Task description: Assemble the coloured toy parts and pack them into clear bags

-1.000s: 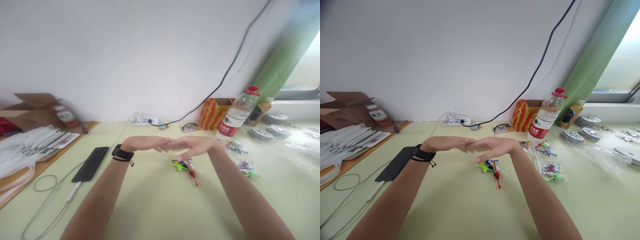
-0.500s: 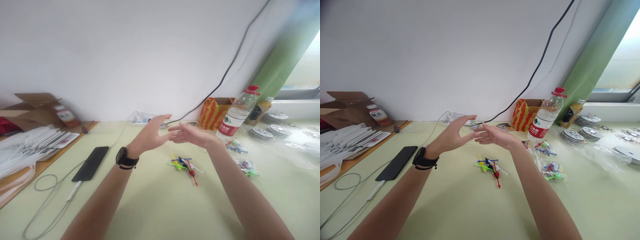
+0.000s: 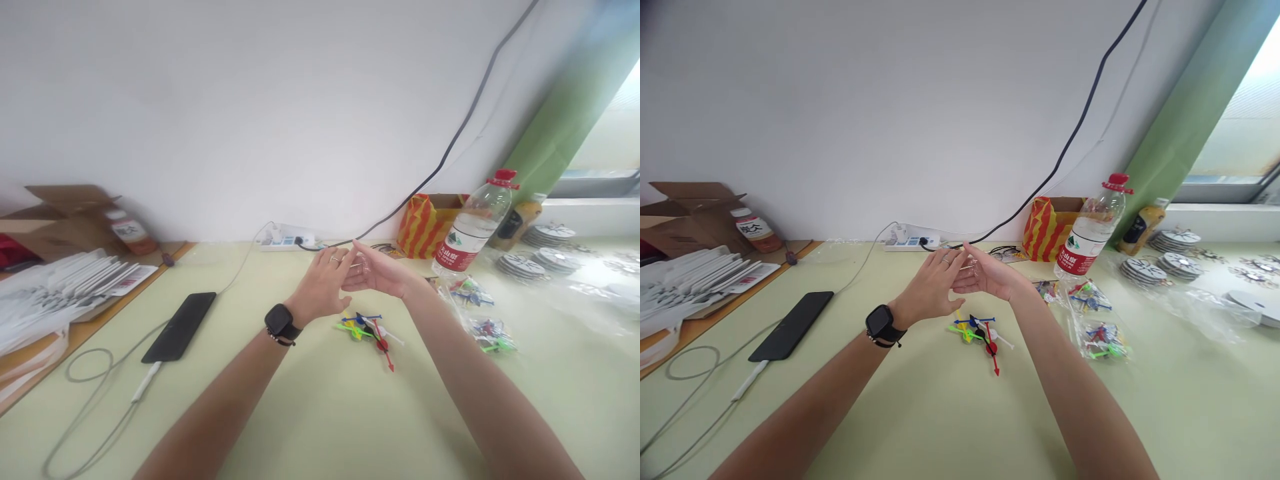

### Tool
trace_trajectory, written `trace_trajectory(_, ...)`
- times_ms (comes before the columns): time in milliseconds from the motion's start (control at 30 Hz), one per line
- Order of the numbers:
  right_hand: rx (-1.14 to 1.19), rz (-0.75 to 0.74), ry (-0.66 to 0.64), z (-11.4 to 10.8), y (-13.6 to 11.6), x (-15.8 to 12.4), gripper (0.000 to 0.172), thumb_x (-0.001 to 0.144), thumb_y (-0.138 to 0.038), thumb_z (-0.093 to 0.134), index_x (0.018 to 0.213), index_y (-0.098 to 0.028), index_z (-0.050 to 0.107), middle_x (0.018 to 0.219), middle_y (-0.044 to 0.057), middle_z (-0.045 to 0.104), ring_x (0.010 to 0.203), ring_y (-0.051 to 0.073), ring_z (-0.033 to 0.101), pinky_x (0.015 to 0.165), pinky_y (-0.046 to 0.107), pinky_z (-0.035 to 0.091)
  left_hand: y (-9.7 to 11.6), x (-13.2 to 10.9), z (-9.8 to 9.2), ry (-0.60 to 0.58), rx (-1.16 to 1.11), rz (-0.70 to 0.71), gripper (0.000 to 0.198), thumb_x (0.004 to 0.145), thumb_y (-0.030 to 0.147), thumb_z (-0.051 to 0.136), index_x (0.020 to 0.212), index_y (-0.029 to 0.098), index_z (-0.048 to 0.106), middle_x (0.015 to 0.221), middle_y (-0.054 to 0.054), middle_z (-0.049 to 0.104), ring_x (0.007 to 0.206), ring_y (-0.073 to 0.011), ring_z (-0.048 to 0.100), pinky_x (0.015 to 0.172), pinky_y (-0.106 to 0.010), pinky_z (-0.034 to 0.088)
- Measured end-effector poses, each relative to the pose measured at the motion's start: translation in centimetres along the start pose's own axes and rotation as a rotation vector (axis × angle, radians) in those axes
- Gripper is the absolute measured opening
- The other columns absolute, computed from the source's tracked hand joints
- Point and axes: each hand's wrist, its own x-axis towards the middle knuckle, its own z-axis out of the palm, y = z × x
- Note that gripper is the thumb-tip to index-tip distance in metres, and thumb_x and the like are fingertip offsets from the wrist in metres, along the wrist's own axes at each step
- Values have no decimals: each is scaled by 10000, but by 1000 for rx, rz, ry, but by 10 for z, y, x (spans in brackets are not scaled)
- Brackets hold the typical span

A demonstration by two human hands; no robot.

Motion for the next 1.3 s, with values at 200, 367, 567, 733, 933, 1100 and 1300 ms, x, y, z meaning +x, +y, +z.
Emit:
trace_trajectory(200, -350, -203, 387, -8, -6, -5, 365, 902, -539, 656, 973, -188, 724, 919, 89, 748, 836, 199, 685, 786, 306, 561, -36, -10, 4, -177, -93, -181, 1037, 768, 455, 733, 1613, 188, 194, 1367, -188, 557, 1220, -393, 536, 1019, -499, 405)
trace_trajectory(367, -707, -320, 684, -23, 1, -1, 173, 845, -320, 667, 978, -215, 702, 717, -11, 617, 617, 128, 510, 562, 236, 400, -77, -20, -6, -427, -445, -359, 1094, 761, 637, 717, 1629, 252, 172, 1261, -134, 626, 1061, -297, 628, 905, -391, 477)
trace_trajectory(567, -912, -142, 301, -24, 18, 5, 280, 815, -202, 561, 1060, -210, 697, 651, -43, 465, 650, 140, 506, 547, 227, 373, -96, -27, -21, -535, -673, -469, 976, 802, 614, 691, 1610, 310, 235, 1315, -94, 609, 1081, -259, 625, 887, -330, 469)
trace_trajectory(733, -1102, -73, 170, -16, 33, 17, 289, 828, -184, 535, 1063, -184, 704, 746, -7, 582, 685, 145, 555, 615, 241, 415, -95, -28, -30, -551, -787, -484, 895, 854, 549, 662, 1611, 342, 232, 1277, -71, 625, 1059, -242, 619, 857, -317, 479)
trace_trajectory(933, -1136, 7, 86, -3, 55, 29, 202, 748, -311, 731, 897, -174, 723, 777, 26, 709, 670, 165, 616, 592, 249, 434, -94, -30, -30, -557, -879, -527, 833, 862, 500, 672, 1592, 346, 303, 1275, -75, 593, 1083, -238, 619, 906, -343, 492)
trace_trajectory(1100, -1093, 7, 101, -2, 56, 32, 130, 685, -132, 663, 803, -164, 708, 765, 30, 727, 670, 163, 633, 579, 238, 453, -93, -31, -26, -563, -963, -514, 835, 859, 488, 683, 1590, 321, 317, 1239, -81, 605, 1029, -231, 643, 901, -357, 500)
trace_trajectory(1300, -965, -15, 143, -16, 35, 18, 153, 780, -130, 558, 876, -158, 673, 763, 61, 751, 631, 163, 668, 589, 257, 519, -91, -30, -30, -624, -872, -436, 959, 756, 434, 820, 1579, 333, 338, 1283, -96, 606, 1088, -249, 624, 988, -402, 455)
